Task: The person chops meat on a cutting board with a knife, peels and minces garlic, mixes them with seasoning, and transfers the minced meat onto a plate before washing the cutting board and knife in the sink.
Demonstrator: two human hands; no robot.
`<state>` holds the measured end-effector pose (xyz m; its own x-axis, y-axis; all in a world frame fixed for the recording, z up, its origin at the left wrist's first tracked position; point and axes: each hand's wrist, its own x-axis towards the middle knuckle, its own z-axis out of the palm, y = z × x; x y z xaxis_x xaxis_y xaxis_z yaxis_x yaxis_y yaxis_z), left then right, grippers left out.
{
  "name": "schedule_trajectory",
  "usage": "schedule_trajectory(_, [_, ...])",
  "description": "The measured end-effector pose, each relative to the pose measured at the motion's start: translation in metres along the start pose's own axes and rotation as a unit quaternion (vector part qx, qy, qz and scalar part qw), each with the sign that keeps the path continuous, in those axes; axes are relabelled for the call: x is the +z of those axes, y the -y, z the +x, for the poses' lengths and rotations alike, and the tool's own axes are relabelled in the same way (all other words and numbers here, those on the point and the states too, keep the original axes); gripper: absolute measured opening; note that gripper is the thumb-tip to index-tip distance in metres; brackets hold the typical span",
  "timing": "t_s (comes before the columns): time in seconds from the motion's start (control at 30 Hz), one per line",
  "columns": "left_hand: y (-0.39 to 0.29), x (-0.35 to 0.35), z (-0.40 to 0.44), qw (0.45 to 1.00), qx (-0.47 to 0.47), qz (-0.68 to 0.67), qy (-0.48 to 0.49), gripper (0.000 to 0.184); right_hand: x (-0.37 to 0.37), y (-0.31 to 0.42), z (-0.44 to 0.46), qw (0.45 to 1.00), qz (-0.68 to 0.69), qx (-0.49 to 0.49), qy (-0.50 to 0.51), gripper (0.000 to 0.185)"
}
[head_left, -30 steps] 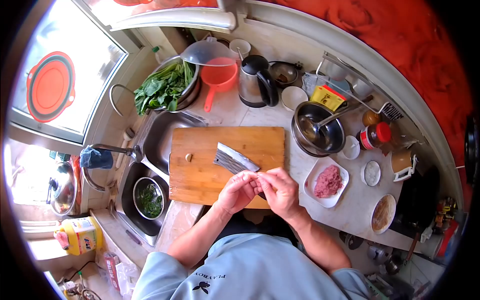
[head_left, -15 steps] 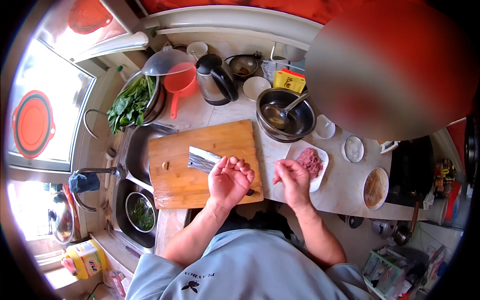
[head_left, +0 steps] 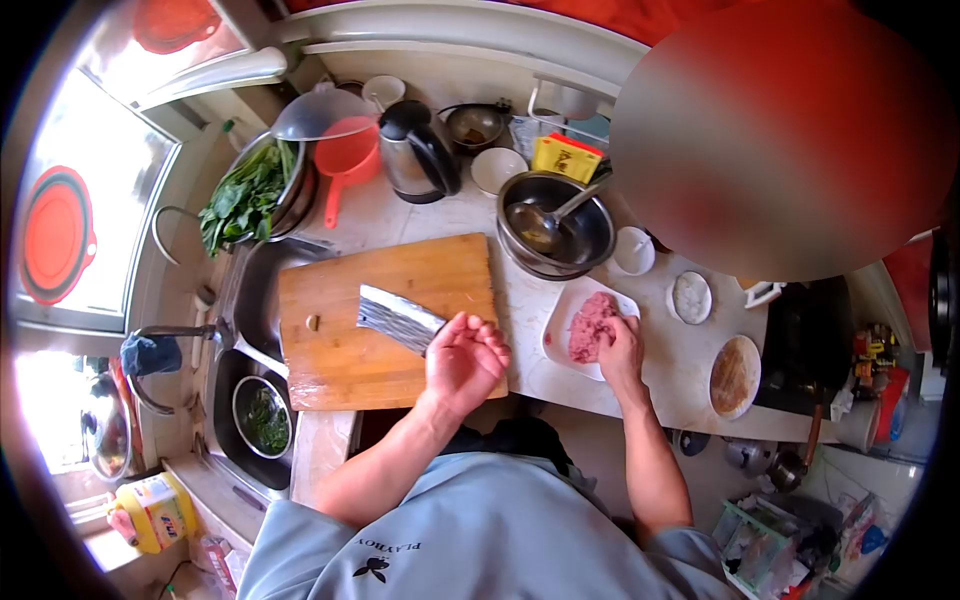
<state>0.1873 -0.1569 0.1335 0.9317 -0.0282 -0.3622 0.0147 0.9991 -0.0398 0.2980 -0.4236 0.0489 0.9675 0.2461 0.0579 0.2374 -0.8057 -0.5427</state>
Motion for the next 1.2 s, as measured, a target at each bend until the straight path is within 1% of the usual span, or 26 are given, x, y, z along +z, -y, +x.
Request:
schedule_trajectory(0.1, [0.005,0.003,0.005,1.000,-0.007,-0.003,0.017,0.033,-0.009,0.019,-0.006,0.988,-0.053,-0.126,-0.076,0.032])
schedule_trajectory(0.13, [0.005,0.005,0.005,1.000,-0.011,0.006,0.013,0.036,-0.017,0.039,-0.009,0.991,-0.036,-0.108,-0.068,0.031])
schedule_trajectory(0.17, [0.007,0.004,0.008,0.999,-0.007,0.032,0.023,0.039,-0.025,0.062,-0.012,0.990,0.009,-0.123,-0.063,0.024])
schedule_trajectory(0.2, [0.010,0.000,0.010,0.998,-0.007,0.049,0.037,0.040,-0.036,0.091,-0.019,0.987,0.136,-0.083,-0.017,0.021])
schedule_trajectory(0.23, [0.013,-0.001,0.013,0.996,-0.008,0.065,0.053,0.043,-0.044,0.119,-0.024,0.964,0.259,-0.042,0.027,0.019])
schedule_trajectory(0.3, [0.023,0.006,0.014,0.994,-0.005,0.101,0.048,0.046,-0.044,0.155,-0.036,0.918,0.380,-0.087,0.071,0.018])
schedule_trajectory(0.37, [0.029,0.004,0.014,0.986,0.000,0.164,0.038,0.053,-0.045,0.185,-0.041,0.897,0.421,-0.095,0.099,0.017])
schedule_trajectory(0.4, [0.032,0.006,0.013,0.983,0.002,0.180,0.034,0.054,-0.043,0.192,-0.039,0.911,0.382,-0.121,0.102,0.017])
schedule_trajectory(0.43, [0.033,0.009,0.012,0.980,0.004,0.196,0.030,0.054,-0.040,0.193,-0.037,0.926,0.329,-0.176,0.050,0.017])
schedule_trajectory(0.5, [0.031,0.001,0.013,0.982,0.004,0.189,0.027,0.057,-0.034,0.186,-0.034,0.917,0.352,-0.181,0.035,0.014])
schedule_trajectory(0.57, [0.029,-0.005,0.009,0.983,-0.003,0.179,0.030,0.059,-0.023,0.175,-0.034,0.898,0.435,-0.042,0.056,0.012])
schedule_trajectory(0.6, [0.028,-0.003,0.006,0.973,0.003,0.227,0.031,0.060,-0.023,0.176,-0.033,0.850,0.515,0.056,0.094,0.013])
schedule_trajectory(0.7, [0.031,-0.008,0.004,0.961,-0.005,0.276,0.019,0.060,-0.026,0.182,-0.028,0.784,0.583,0.149,0.153,0.020])
schedule_trajectory(0.73, [0.034,-0.010,0.005,0.956,0.009,0.293,0.021,0.059,-0.025,0.180,-0.030,0.804,0.556,0.129,0.169,0.022])
schedule_trajectory(0.77, [0.035,-0.016,0.005,0.951,0.024,0.307,0.024,0.058,-0.021,0.181,-0.032,0.838,0.529,0.048,0.122,0.021])
schedule_trajectory(0.83, [0.029,-0.013,-0.001,0.910,0.059,0.410,0.002,0.049,-0.022,0.174,-0.036,0.817,0.549,0.090,0.153,0.021])
schedule_trajectory(0.87, [0.030,-0.014,0.000,0.903,0.087,0.421,-0.017,0.044,-0.022,0.169,-0.037,0.795,0.570,0.116,0.175,0.019])
schedule_trajectory(0.9, [0.029,-0.019,0.001,0.880,0.124,0.459,-0.018,0.043,-0.023,0.163,-0.036,0.784,0.580,0.134,0.176,0.018])
schedule_trajectory(0.97, [0.019,-0.025,-0.005,0.809,0.163,0.563,-0.038,0.043,-0.025,0.149,-0.035,0.758,0.603,0.168,0.183,0.017])
schedule_trajectory(1.0, [0.011,-0.030,-0.010,0.805,0.177,0.564,-0.051,0.043,-0.026,0.135,-0.030,0.811,0.553,0.135,0.138,0.016])
schedule_trajectory(1.03, [0.002,-0.039,-0.016,0.805,0.200,0.550,-0.098,0.036,-0.011,0.100,-0.025,0.851,0.515,0.065,0.079,0.014])
schedule_trajectory(1.07, [-0.011,-0.058,-0.020,0.805,0.214,0.544,-0.103,0.032,-0.028,0.098,-0.016,0.933,0.359,0.029,-0.003,0.010])
schedule_trajectory(1.1, [-0.037,-0.082,-0.028,0.794,0.247,0.543,-0.121,0.029,0.001,0.048,-0.008,0.975,0.198,-0.035,-0.093,0.007])
schedule_trajectory(1.13, [-0.053,-0.097,-0.035,0.753,0.300,0.563,-0.160,0.027,-0.007,0.045,-0.004,0.976,0.197,-0.010,-0.088,0.010])
schedule_trajectory(1.17, [-0.069,-0.093,-0.048,0.706,0.307,0.596,-0.227,0.025,0.022,-0.016,0.005,0.983,0.087,-0.105,-0.121,0.010])
schedule_trajectory(1.2, [-0.095,-0.102,-0.060,0.651,0.322,0.629,-0.277,0.023,0.018,-0.023,0.007,0.990,0.048,-0.099,-0.093,0.008])
